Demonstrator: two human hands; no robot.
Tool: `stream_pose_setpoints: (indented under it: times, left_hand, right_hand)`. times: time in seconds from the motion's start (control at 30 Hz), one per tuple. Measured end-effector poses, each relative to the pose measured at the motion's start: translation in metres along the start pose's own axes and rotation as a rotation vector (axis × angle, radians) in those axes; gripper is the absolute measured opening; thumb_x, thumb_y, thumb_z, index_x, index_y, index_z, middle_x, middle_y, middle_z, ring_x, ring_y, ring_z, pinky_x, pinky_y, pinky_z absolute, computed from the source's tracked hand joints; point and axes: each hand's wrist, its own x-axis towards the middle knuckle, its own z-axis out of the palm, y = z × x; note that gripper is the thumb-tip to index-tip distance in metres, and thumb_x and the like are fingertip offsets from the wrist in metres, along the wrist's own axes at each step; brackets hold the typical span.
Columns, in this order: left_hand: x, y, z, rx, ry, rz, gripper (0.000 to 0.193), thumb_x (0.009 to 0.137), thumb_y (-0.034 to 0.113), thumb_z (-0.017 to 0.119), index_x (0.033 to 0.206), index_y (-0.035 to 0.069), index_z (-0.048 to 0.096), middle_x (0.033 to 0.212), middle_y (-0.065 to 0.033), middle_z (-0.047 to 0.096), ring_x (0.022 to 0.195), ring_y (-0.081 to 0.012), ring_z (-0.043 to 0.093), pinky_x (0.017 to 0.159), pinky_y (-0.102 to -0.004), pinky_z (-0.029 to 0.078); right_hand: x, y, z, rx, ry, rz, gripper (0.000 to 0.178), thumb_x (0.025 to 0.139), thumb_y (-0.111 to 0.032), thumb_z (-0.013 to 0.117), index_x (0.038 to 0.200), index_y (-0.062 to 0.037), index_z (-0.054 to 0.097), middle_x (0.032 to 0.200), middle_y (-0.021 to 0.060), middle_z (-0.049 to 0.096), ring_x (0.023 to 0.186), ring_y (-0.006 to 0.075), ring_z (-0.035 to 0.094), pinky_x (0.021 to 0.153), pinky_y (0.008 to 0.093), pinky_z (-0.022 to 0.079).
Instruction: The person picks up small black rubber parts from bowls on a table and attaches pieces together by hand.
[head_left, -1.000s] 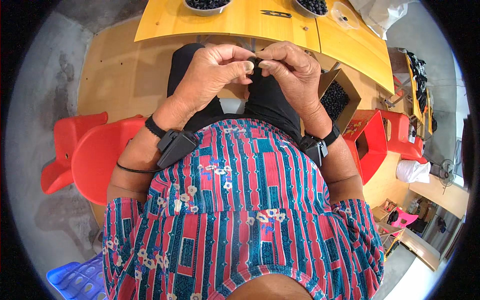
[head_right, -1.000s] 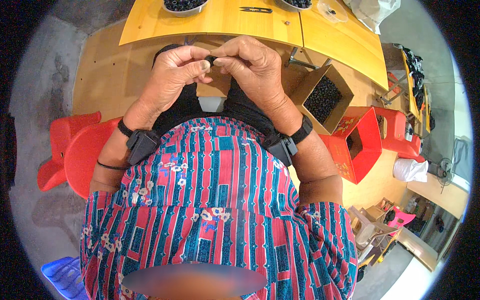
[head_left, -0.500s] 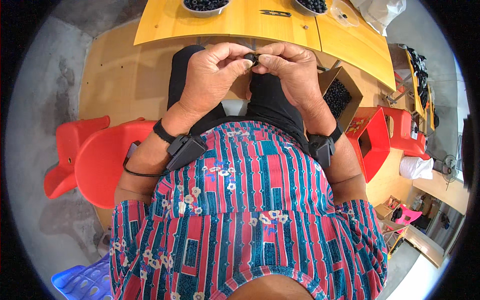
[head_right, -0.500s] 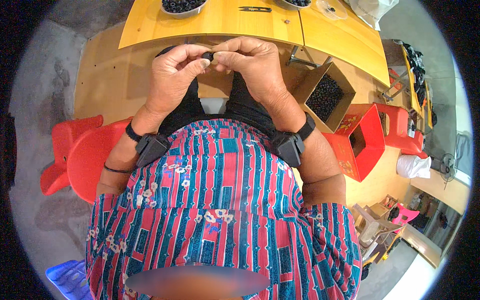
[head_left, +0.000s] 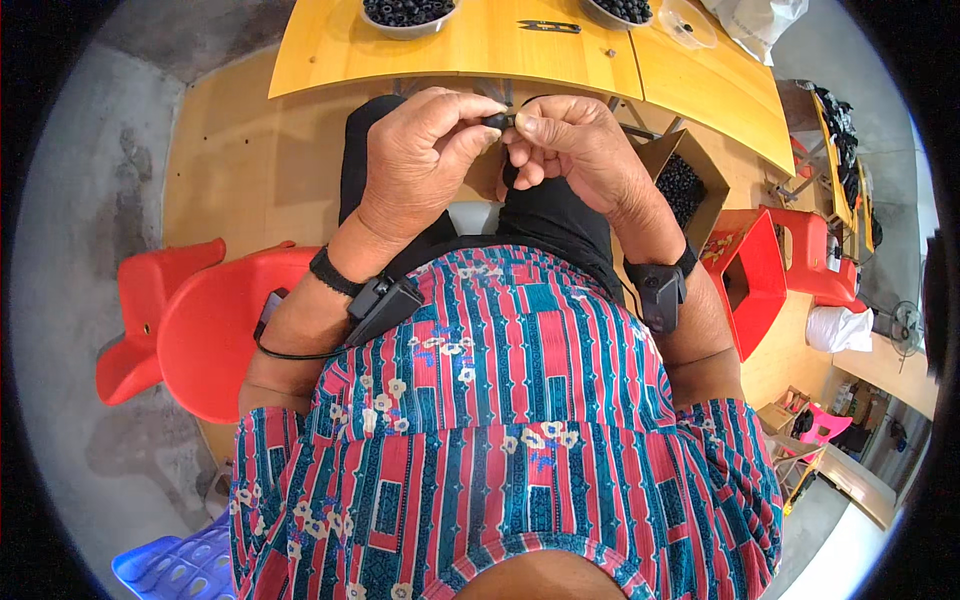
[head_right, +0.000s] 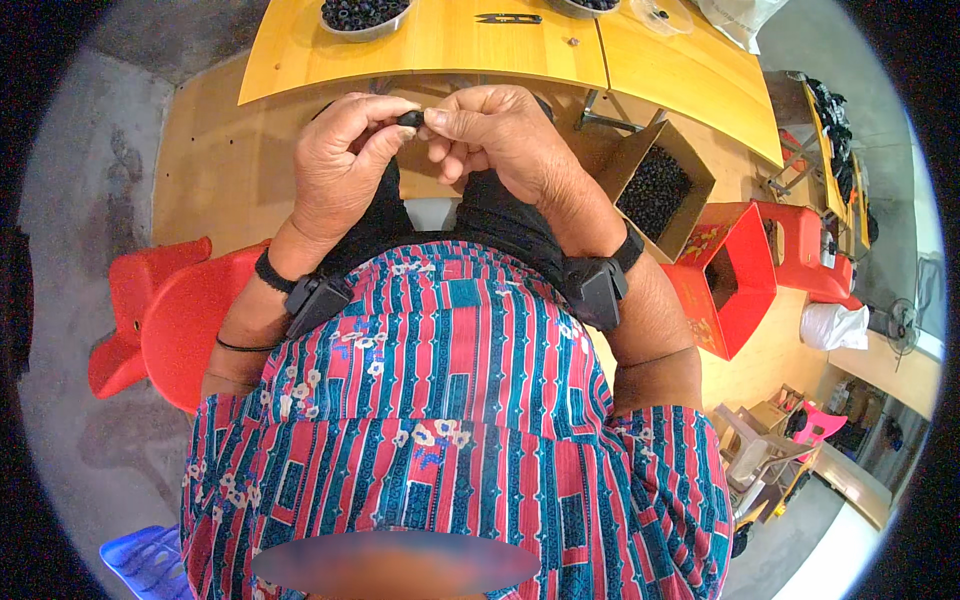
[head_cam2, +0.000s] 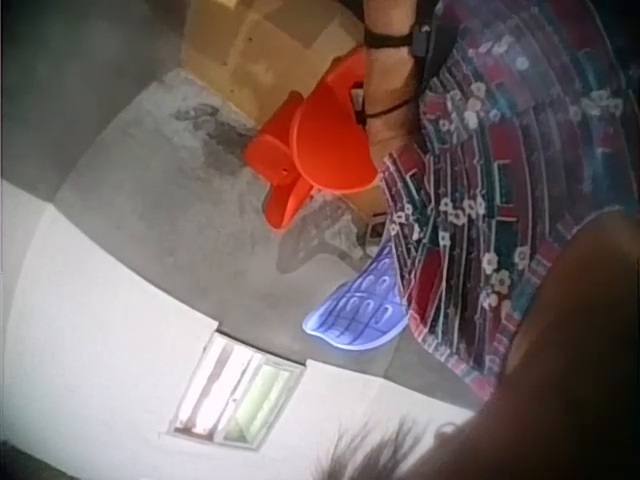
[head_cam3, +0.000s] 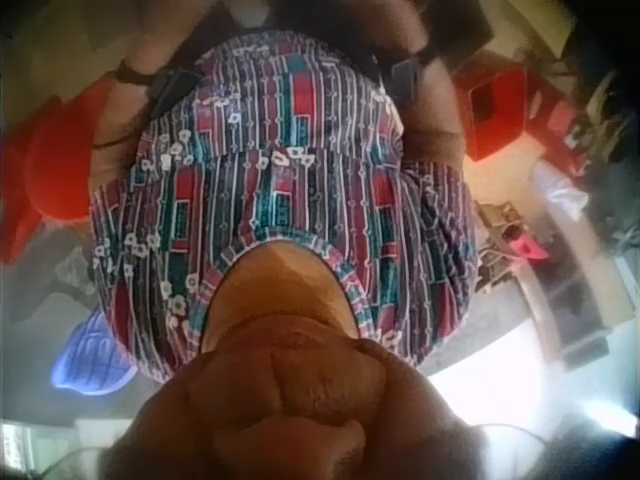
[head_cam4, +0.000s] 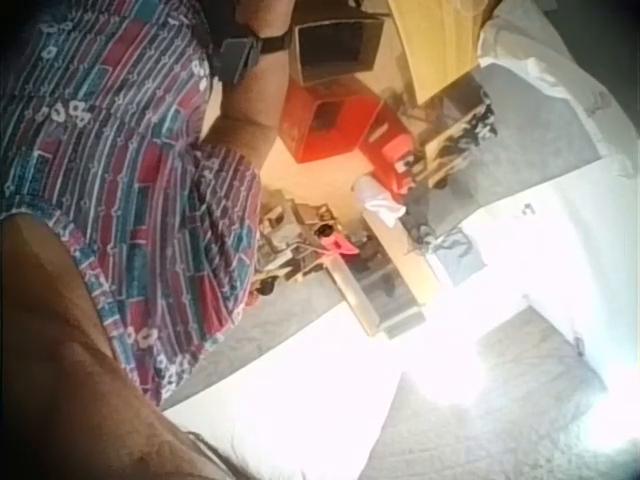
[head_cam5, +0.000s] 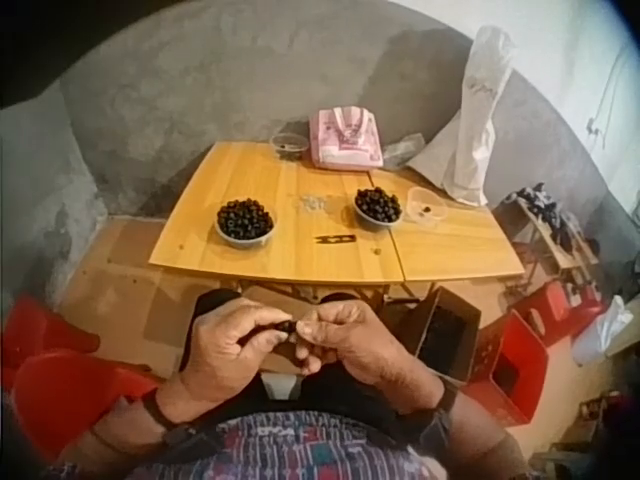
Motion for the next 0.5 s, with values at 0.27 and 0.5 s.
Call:
stream_pose_setpoints:
  times: [0.27, 0.5]
  left_hand:
    - [-0.003, 0.002, 0.0, -0.041, 0.0, -0.044, 0.019, 0.074, -0.002, 0.065, 0.092, 0.002, 0.065, 0.08, -0.0077, 0.063, 0.072, -0.0165, 0.062, 0.064, -0.0254, 0.049]
    - [-0.006, 0.002, 0.0, -0.233, -0.01, -0.221, 0.019, 0.077, 0.0, 0.065, 0.096, -0.001, 0.065, 0.08, -0.0047, 0.062, 0.073, -0.0093, 0.058, 0.066, -0.0219, 0.048]
  right_hand:
    - [-0.005, -0.005, 0.007, -0.097, -0.006, -0.088, 0.024, 0.09, -0.022, 0.058, 0.084, 0.001, 0.062, 0.071, 0.0043, 0.062, 0.056, 0.0098, 0.059, 0.052, 0.0235, 0.048]
    - [-0.003, 0.0, 0.015, -1.121, 0.195, -0.731, 0.01, 0.083, -0.01, 0.058, 0.085, -0.0033, 0.051, 0.071, 0.0134, 0.055, 0.066, 0.0315, 0.058, 0.055, 0.0365, 0.047]
